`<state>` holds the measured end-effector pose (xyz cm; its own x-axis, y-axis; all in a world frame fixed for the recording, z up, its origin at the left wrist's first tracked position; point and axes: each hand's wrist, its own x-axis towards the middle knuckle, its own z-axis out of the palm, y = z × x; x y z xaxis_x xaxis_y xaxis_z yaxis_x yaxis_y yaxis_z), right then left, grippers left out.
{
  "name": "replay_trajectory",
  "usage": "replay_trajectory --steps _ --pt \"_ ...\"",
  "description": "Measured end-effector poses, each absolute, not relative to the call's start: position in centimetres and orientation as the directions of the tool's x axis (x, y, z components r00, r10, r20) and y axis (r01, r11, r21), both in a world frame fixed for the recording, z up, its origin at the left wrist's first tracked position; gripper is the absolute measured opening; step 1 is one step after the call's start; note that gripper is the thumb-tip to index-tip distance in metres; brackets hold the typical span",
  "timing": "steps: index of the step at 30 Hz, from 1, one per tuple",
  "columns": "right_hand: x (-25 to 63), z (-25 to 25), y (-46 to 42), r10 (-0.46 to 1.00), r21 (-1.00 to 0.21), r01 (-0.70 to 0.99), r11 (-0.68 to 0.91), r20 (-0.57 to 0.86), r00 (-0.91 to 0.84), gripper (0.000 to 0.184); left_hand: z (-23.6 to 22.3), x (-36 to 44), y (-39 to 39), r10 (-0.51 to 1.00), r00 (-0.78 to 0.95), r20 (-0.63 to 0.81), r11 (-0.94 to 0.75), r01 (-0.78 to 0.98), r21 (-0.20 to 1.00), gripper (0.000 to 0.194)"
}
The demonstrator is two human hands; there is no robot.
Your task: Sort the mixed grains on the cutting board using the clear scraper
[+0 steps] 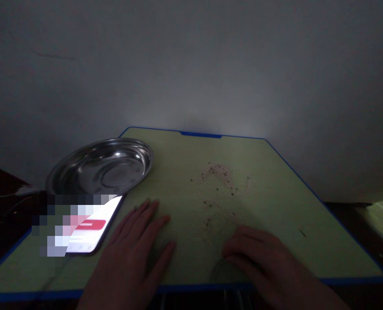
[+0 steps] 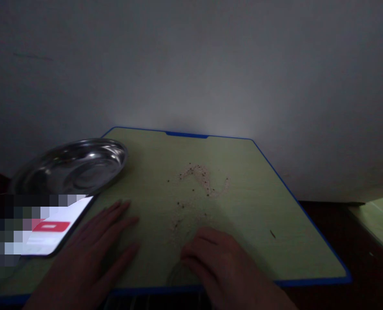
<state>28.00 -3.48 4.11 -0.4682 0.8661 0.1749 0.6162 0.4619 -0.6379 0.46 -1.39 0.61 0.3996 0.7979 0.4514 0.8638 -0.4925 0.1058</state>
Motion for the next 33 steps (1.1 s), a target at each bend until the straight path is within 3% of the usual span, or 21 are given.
replay_trajectory --steps 3,7,11,13,18,33 --pt "27.3 3.3 -2.7 0.854 -0.521 0.679 0.517 0.255 -0.454 0.023 0.6 0.4 -1.3 0.805 0.385 0.451 -0.479 0.871 0.112 0.043" --pt "28.1 2.7 -0.7 0.799 -0.254 0.775 0.579 0.364 -0.478 0.035 0.5 0.3 -1.3 0.807 0.377 0.454 -0.477 0.870 0.126 0.042" --pt "30.2 3.0 1.4 0.802 -0.066 0.851 0.521 0.379 -0.462 0.037 0.4 0.2 -1.3 0.803 0.380 0.459 -0.482 0.867 0.125 0.042" --pt "30.9 3.4 2.2 0.819 -0.059 0.874 0.482 0.385 -0.425 0.035 0.4 0.2 -1.2 0.795 0.384 0.468 -0.486 0.867 0.114 0.042" --pt "30.0 4.3 3.5 0.850 -0.174 0.864 0.473 0.350 -0.395 0.028 0.5 0.3 -1.2 0.767 0.405 0.498 -0.504 0.860 0.076 0.042" --pt "26.2 4.1 6.9 0.840 -0.165 0.829 0.534 0.210 -0.500 0.018 0.4 0.3 -1.2 0.766 0.424 0.483 -0.510 0.858 0.056 0.042"
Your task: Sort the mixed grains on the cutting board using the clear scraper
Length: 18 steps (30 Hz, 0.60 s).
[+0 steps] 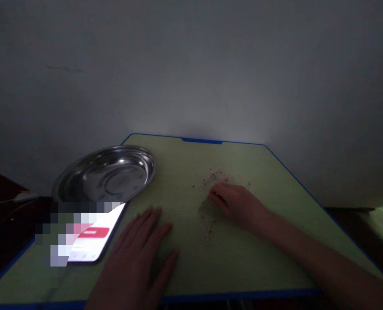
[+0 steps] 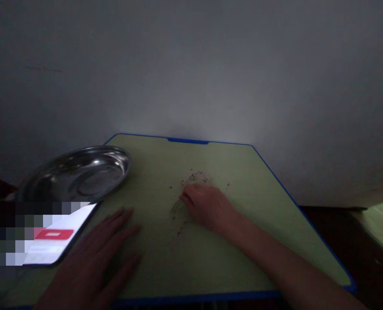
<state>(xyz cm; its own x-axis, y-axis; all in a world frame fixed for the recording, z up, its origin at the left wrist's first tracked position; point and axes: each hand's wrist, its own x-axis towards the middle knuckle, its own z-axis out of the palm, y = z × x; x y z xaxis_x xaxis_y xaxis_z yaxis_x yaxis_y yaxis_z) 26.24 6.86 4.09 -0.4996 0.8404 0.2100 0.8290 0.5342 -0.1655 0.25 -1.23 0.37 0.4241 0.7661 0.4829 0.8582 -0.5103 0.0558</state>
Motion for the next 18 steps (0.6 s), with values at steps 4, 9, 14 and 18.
replay_trajectory --steps 4,9,14,18 --pt "26.1 4.3 4.8 0.794 -0.195 0.770 0.607 0.174 -0.582 0.019 0.5 0.4 -1.3 0.760 0.430 0.488 -0.515 0.856 0.047 0.041" --pt "27.7 4.8 3.0 0.793 -0.283 0.740 0.610 0.204 -0.575 0.024 0.6 0.4 -1.4 0.766 0.429 0.479 -0.514 0.856 0.055 0.042" --pt "28.9 4.7 2.1 0.824 -0.342 0.750 0.567 0.207 -0.528 0.028 0.4 0.4 -1.4 0.778 0.413 0.473 -0.501 0.863 0.070 0.042" --pt "29.3 4.1 1.7 0.838 -0.312 0.778 0.546 0.205 -0.506 0.030 0.6 0.5 -1.3 0.775 0.414 0.478 -0.504 0.861 0.072 0.042"
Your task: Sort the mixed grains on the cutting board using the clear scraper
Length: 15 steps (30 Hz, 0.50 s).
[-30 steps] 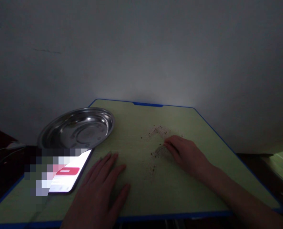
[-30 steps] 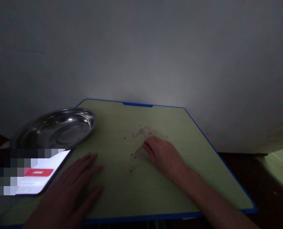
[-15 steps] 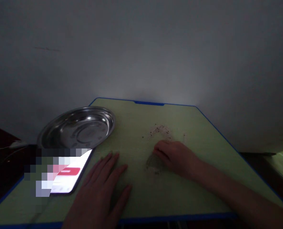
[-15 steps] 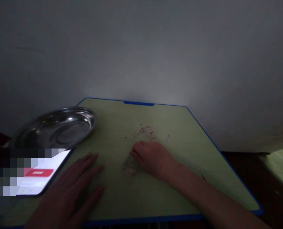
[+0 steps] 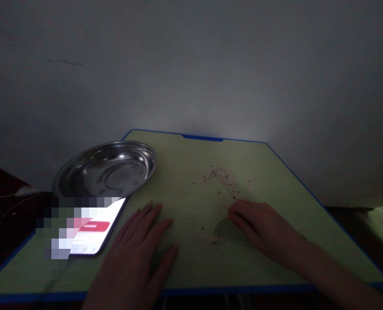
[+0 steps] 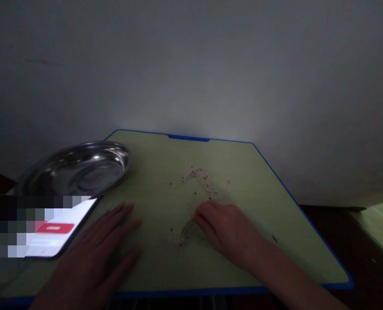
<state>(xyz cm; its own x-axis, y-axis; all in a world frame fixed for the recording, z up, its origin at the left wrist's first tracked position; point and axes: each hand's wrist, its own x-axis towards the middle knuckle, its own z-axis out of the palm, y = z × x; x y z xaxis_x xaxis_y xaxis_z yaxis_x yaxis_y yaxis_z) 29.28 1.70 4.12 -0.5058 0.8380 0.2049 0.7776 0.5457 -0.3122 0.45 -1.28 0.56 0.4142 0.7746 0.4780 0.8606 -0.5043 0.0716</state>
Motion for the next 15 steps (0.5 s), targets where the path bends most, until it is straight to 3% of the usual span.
replay_trajectory --steps 15 --pt "29.8 4.1 0.1 0.847 -0.364 0.765 0.531 0.192 -0.497 0.031 0.5 0.4 -1.3 0.776 0.408 0.481 -0.509 0.856 0.095 0.041"
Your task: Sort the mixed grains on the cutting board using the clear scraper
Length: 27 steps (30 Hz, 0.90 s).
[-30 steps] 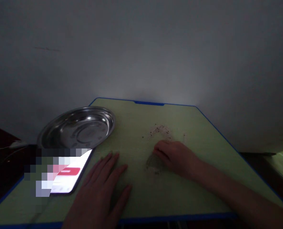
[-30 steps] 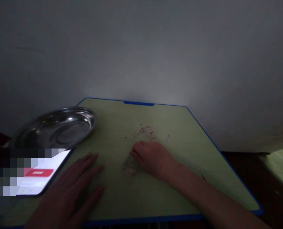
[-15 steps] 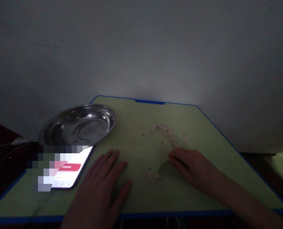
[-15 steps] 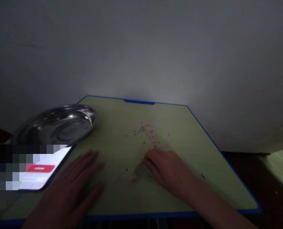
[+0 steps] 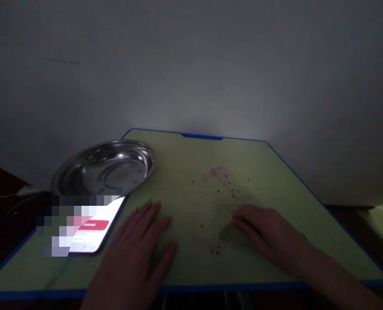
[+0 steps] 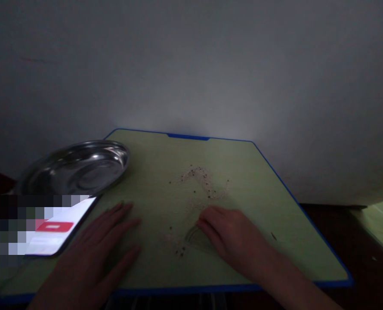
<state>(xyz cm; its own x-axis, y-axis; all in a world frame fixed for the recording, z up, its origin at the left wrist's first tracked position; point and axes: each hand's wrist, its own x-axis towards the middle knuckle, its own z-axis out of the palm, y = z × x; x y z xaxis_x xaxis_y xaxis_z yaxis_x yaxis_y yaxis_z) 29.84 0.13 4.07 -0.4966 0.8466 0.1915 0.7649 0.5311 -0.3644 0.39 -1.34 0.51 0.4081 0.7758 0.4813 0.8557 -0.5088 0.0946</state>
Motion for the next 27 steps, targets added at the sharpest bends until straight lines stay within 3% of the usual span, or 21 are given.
replay_trajectory --steps 27 --pt "29.9 4.0 -3.4 0.853 -0.382 0.765 0.519 0.168 -0.495 0.035 0.8 0.5 -1.5 0.796 0.401 0.453 -0.492 0.865 0.101 0.041"
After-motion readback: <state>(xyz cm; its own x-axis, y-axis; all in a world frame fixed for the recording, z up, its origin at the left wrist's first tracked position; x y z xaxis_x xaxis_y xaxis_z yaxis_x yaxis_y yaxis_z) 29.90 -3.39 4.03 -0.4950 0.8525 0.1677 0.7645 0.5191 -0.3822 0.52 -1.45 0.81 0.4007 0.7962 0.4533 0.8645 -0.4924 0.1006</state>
